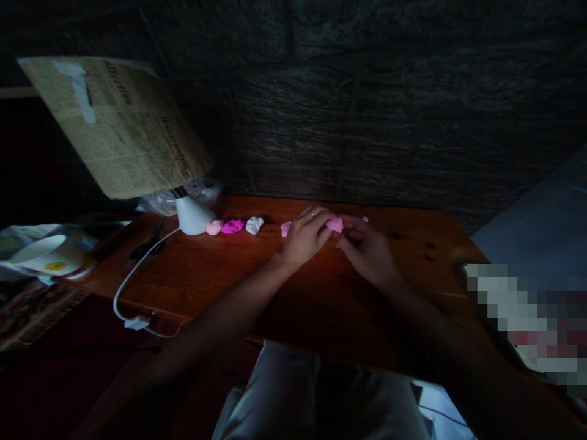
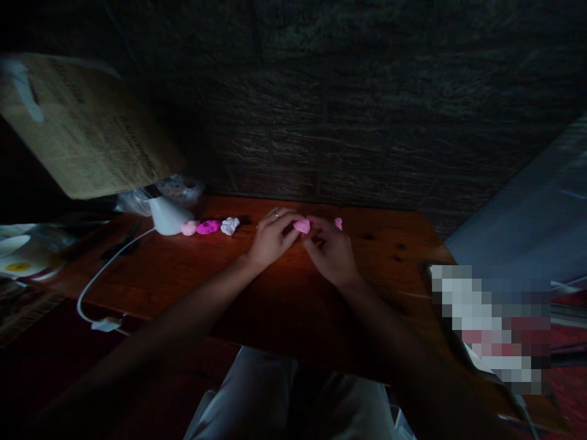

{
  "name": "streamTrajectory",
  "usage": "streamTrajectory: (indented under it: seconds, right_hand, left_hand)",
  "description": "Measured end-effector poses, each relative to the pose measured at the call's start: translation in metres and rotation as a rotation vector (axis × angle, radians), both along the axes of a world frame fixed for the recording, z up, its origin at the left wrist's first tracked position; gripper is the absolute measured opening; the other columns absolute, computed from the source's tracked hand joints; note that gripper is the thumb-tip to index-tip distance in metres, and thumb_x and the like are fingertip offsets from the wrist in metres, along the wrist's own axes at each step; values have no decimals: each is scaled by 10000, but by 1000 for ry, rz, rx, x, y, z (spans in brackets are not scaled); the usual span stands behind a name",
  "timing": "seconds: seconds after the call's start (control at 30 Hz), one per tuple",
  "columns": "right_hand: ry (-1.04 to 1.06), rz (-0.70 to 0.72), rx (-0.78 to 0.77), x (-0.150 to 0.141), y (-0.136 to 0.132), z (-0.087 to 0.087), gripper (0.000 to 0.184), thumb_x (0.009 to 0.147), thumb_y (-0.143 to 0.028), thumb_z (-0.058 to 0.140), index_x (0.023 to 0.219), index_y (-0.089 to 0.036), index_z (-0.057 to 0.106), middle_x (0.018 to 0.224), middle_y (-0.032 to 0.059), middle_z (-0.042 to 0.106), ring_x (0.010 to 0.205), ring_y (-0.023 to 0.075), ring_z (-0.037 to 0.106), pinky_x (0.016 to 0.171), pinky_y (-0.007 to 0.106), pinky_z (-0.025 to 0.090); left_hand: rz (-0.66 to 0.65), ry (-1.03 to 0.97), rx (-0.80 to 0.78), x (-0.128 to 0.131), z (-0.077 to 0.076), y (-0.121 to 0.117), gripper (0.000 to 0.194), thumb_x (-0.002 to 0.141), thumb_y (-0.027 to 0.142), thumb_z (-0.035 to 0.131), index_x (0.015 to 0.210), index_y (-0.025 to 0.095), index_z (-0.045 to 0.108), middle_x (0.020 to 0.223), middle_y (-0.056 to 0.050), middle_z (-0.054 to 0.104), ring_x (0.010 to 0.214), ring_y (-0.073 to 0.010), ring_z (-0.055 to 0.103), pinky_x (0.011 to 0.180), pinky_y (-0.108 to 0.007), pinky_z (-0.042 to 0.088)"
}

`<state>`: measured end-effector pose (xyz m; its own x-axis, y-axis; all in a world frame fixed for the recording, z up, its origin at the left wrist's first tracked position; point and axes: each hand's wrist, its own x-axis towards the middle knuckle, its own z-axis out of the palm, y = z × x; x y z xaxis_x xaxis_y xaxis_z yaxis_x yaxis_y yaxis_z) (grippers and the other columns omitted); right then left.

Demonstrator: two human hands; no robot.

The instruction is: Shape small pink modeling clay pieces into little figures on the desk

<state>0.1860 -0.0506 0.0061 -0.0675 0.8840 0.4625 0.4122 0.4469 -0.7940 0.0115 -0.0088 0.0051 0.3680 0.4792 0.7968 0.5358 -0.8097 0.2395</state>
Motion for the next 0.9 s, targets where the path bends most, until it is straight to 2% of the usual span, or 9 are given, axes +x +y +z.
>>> streamTrajectory:
  seconds: [0.1, 0.2, 0.3, 0.43, 0.57, 0.67, 0.8, 0.9]
  right_hand:
    - [3, -25, -10, 4, 3, -1, 374, 888, -322, 593, 1235, -215, 686, 1106, 88, 795, 744, 209, 762, 763, 413, 610]
    - [25, -33, -31, 8, 6, -2, 359, 912, -345, 585, 1221, -204, 702, 953, 77, 802, 723, 214, 765, 717, 396, 612]
    - [62, -33, -55, 10, 7, -3, 339, 909, -359, 606, 1196, -221, 723, 870, 61, 789, 714, 209, 751, 664, 369, 602]
    - [127, -2, -69, 11, 9, -3, 318, 894, -374, 609, 1150, -240, 741, 911, 58, 779, 688, 178, 710, 626, 340, 572]
    - [212, 28, -118, 12, 12, -2, 401, 840, -432, 661, 1188, -239, 709, 1033, 76, 766, 671, 162, 670, 578, 323, 532]
    - [342, 27, -236, 15, 15, -1, 466, 824, -473, 661, 1227, -240, 672, 1038, 81, 751, 677, 165, 669, 562, 311, 505]
    - [548, 62, -388, 14, 14, 3, 468, 759, -441, 727, 1190, -265, 672, 1080, 71, 743, 692, 148, 654, 598, 300, 511]
    - [569, 80, -403, 12, 14, 4, 537, 699, -422, 804, 1200, -275, 676, 1078, 60, 743, 671, 134, 626, 586, 291, 504]
  left_hand:
    - [-12, -30, -73, 1, -2, 1, 346, 913, 214, 674, 1247, 126, 655, 1126, -125, 750, 1060, -223, 701, 947, -383, 579]
    - [-73, -36, -204, 1, -5, 2, 480, 875, 208, 699, 1342, 133, 616, 1127, -114, 771, 990, -204, 730, 917, -372, 602]
    - [-148, -58, -285, 1, -5, 2, 427, 882, 232, 712, 1301, 167, 659, 1113, -101, 784, 948, -188, 745, 872, -343, 614]
    - [-205, -112, -323, 2, -5, 0, 386, 899, 233, 716, 1280, 179, 682, 1129, -100, 787, 920, -172, 747, 832, -316, 620]
    - [-172, -125, -341, 3, -4, 0, 385, 897, 210, 721, 1281, 200, 685, 1150, -93, 784, 922, -171, 747, 834, -321, 623]
    - [-110, -151, -338, 3, -3, -1, 354, 899, 191, 713, 1253, 198, 696, 1118, -86, 789, 939, -175, 745, 852, -330, 621]
    - [-44, -163, -318, 3, -2, -3, 321, 902, 185, 706, 1223, 190, 708, 1061, -82, 794, 959, -186, 742, 899, -360, 616]
    - [-60, -145, -314, 4, -3, -3, 345, 892, 143, 695, 1233, 196, 705, 1112, -87, 789, 960, -182, 743, 903, -366, 618]
